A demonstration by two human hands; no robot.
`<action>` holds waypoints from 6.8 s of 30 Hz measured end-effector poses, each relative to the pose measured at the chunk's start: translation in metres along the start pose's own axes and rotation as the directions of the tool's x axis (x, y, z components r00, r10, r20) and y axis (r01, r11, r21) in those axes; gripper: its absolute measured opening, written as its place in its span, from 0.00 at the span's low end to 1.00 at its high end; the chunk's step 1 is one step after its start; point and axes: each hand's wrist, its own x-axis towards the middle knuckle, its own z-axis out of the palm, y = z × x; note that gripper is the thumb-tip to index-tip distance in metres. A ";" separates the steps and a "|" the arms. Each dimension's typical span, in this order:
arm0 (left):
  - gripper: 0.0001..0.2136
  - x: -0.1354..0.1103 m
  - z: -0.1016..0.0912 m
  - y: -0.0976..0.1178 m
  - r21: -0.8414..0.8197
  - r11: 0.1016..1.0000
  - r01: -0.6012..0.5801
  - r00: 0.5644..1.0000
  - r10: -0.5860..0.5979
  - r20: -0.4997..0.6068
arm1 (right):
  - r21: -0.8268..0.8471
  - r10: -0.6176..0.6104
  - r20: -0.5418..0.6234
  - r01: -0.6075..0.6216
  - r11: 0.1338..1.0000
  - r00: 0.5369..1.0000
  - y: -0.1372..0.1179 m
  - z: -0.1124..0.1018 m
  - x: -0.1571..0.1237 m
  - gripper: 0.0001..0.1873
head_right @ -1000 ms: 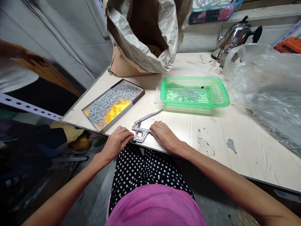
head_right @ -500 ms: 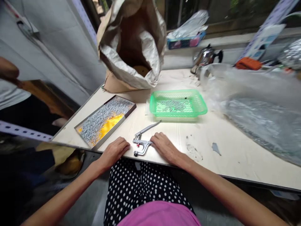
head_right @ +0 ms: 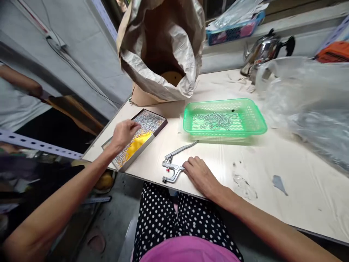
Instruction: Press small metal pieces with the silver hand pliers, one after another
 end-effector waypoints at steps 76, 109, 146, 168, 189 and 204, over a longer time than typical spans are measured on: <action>0.15 -0.093 0.039 0.054 -0.093 0.491 0.866 0.185 -0.142 0.972 | -0.273 -0.004 0.264 0.079 0.959 0.965 0.010 -0.031 0.061 0.50; 0.12 -0.076 0.068 0.100 -0.235 0.905 -0.354 0.812 0.422 0.404 | -0.244 0.169 0.397 -0.074 0.967 0.902 -0.010 -0.048 0.047 0.09; 0.11 -0.164 0.041 0.029 -0.189 0.945 -0.268 0.956 0.238 -0.170 | 0.250 0.053 -0.360 0.041 0.967 0.931 -0.049 -0.081 0.124 0.09; 0.10 0.009 0.059 -0.024 0.137 0.970 0.198 0.908 -0.235 0.347 | -0.231 0.136 0.344 -0.057 0.971 0.929 -0.036 -0.027 0.028 0.11; 0.10 -0.127 0.038 0.062 -0.461 0.423 0.780 0.582 -0.220 0.783 | -0.295 0.174 0.399 -0.054 0.954 0.900 -0.038 -0.044 0.027 0.12; 0.07 -0.115 0.038 0.067 -0.248 0.606 0.756 0.480 -0.255 0.839 | -0.273 0.157 0.326 -0.067 0.960 0.932 -0.034 -0.033 0.022 0.12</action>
